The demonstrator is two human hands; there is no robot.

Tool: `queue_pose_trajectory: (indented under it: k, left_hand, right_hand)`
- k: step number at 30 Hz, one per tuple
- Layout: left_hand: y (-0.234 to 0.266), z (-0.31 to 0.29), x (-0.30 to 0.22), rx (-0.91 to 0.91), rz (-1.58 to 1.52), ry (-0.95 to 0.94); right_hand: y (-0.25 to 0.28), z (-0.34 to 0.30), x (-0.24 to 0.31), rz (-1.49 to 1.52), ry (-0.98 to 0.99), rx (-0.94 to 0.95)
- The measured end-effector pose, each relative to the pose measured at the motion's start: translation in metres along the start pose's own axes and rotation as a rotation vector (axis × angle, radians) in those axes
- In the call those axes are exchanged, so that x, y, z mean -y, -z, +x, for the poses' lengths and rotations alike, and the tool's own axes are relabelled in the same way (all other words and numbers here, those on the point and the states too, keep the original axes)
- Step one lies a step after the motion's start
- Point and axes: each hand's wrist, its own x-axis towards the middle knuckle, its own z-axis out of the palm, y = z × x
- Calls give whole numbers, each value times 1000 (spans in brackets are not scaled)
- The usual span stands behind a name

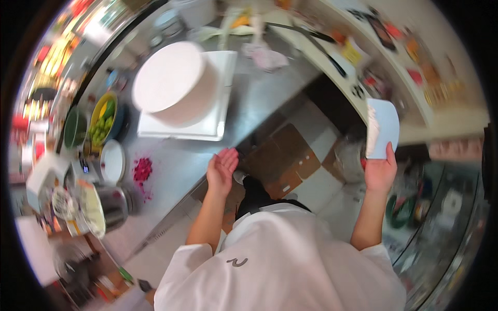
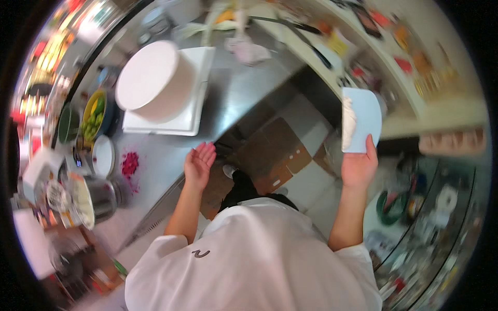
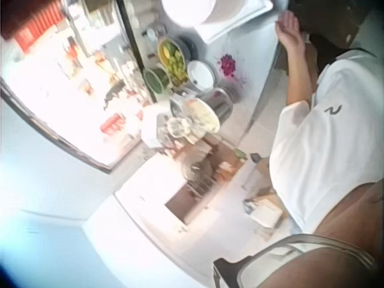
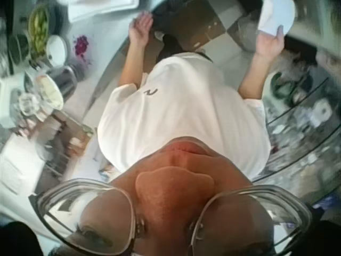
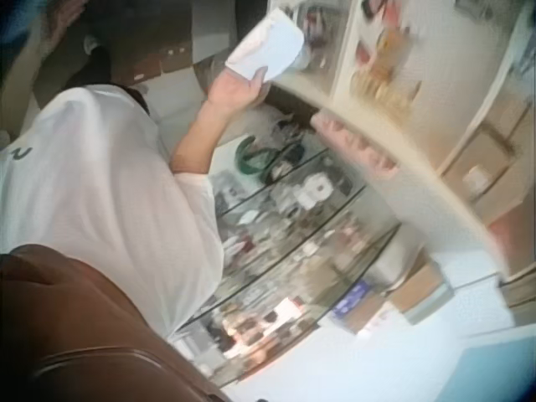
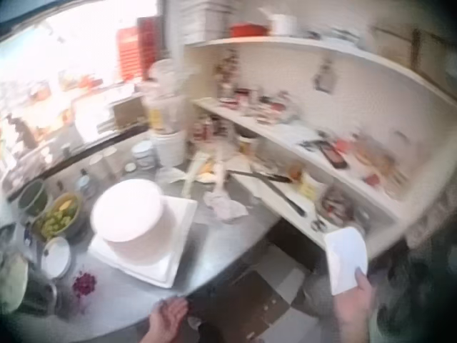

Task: The person folds and assembles multiple small red boxes at a counter, then moves to a kitchen area to smooth a white cake with a spatula. The person handles the boxes one at a time and uses a plastic spatula to level the cake surface.

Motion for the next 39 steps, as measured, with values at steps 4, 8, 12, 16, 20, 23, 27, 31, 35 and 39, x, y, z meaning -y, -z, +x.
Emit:
queue_pose_trajectory:
  k: [4, 8, 12, 16, 20, 23, 27, 31, 35, 39]
  left_hand:
    - [-40, -44, 80, 195, 510, 254]
    - [-97, -81, 145, 624, 926, 347]
    - [-156, -110, 190, 986, 1180, 485]
    - [-224, -118, 246, 1300, 1413, 431]
    - [-297, -122, 321, 1344, 1600, 446]
    - [-308, -88, 394, 1260, 1774, 413]
    - [-292, -20, 459, 1316, 1965, 52]
    - [-301, 38, 526, 1293, 2015, -220]
    - [-319, 105, 606, 1235, 2004, -574]
    - [-334, 158, 675, 1104, 2070, -788]
  right_hand:
    - [47, -41, 34, 158, 61, 21]
    - [93, -69, 67, 166, 196, -81]
    - [156, -85, 79, 62, 442, -249]
    - [220, -93, 66, -395, 596, -537]
    - [257, -89, 54, -1169, 758, -513]
    - [302, -66, 39, -1407, 838, -414]
    - [354, -11, 18, -1472, 706, -388]
    - [407, 69, 24, -1620, 654, -339]
    - [460, 161, 42, -1729, 700, -310]
    - [502, 238, 38, -1662, 723, -335]
